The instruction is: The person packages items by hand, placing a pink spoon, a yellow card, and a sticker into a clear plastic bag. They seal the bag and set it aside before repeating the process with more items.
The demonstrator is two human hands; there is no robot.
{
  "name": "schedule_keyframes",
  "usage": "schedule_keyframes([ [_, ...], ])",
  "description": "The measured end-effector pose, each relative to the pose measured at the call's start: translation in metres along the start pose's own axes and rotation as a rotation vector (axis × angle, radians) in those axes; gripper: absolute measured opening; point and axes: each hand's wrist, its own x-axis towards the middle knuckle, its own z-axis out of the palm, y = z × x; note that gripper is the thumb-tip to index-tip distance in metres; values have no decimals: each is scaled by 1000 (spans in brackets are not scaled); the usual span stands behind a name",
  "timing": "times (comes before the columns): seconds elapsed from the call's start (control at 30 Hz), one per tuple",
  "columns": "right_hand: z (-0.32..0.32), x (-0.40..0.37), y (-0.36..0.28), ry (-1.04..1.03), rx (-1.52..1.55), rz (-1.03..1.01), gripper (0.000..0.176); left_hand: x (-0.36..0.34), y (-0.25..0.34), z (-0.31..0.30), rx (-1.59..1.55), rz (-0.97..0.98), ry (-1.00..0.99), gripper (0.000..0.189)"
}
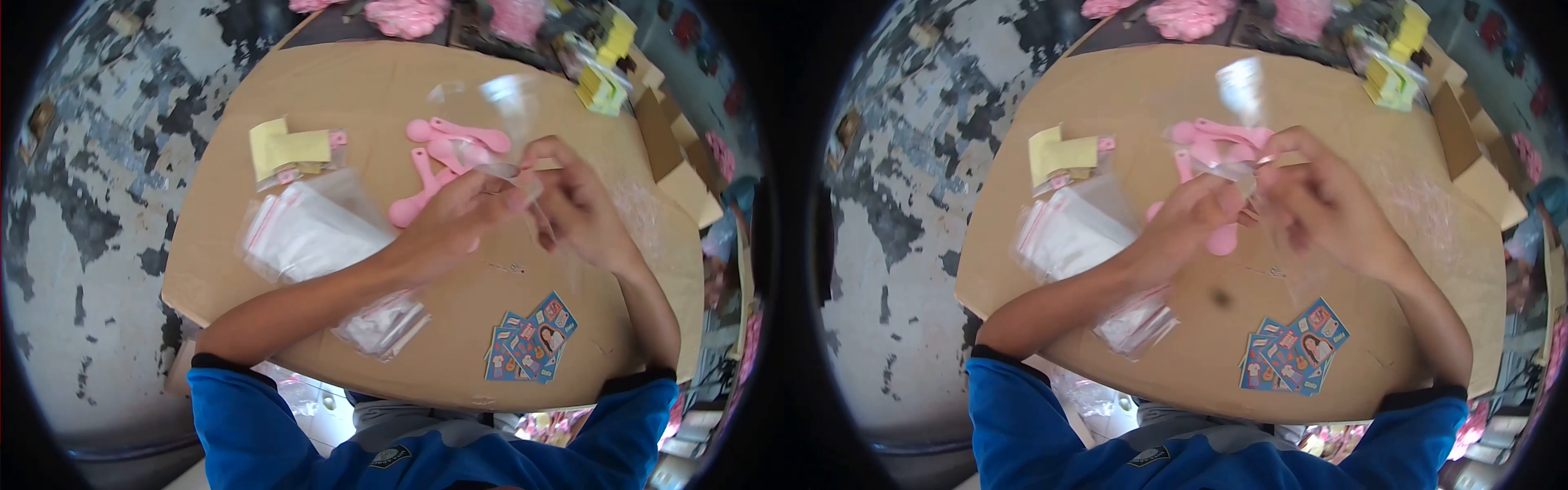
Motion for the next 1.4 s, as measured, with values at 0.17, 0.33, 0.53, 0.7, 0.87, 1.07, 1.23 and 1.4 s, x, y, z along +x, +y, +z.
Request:
schedule_keyframes([
  [0.17,-4,4,29,3,-311,-261,21,-1,-5,-4,67,-194,21,48],
  [0.33,-30,-10,-3,-139,-703,-235,35,11,4,-8,-140,-249,191,42],
  [0.53,-32,-59,5,-666,-905,-190,48,12,3,-9,-57,-240,295,35],
  [0.7,-22,-57,14,-647,-952,-236,45,11,-1,-21,-254,-264,344,37],
  [0.87,-26,-21,4,-911,-844,102,36,12,2,-7,-55,-303,255,36],
  [1.07,-23,-37,6,-815,-882,-112,40,14,6,-12,-267,-304,292,40],
  [1.23,-26,-24,11,-866,-775,-26,35,10,3,-4,7,-317,174,39],
  [1.4,-35,-4,18,-878,-467,50,29,13,4,-14,-269,-314,244,43],
])
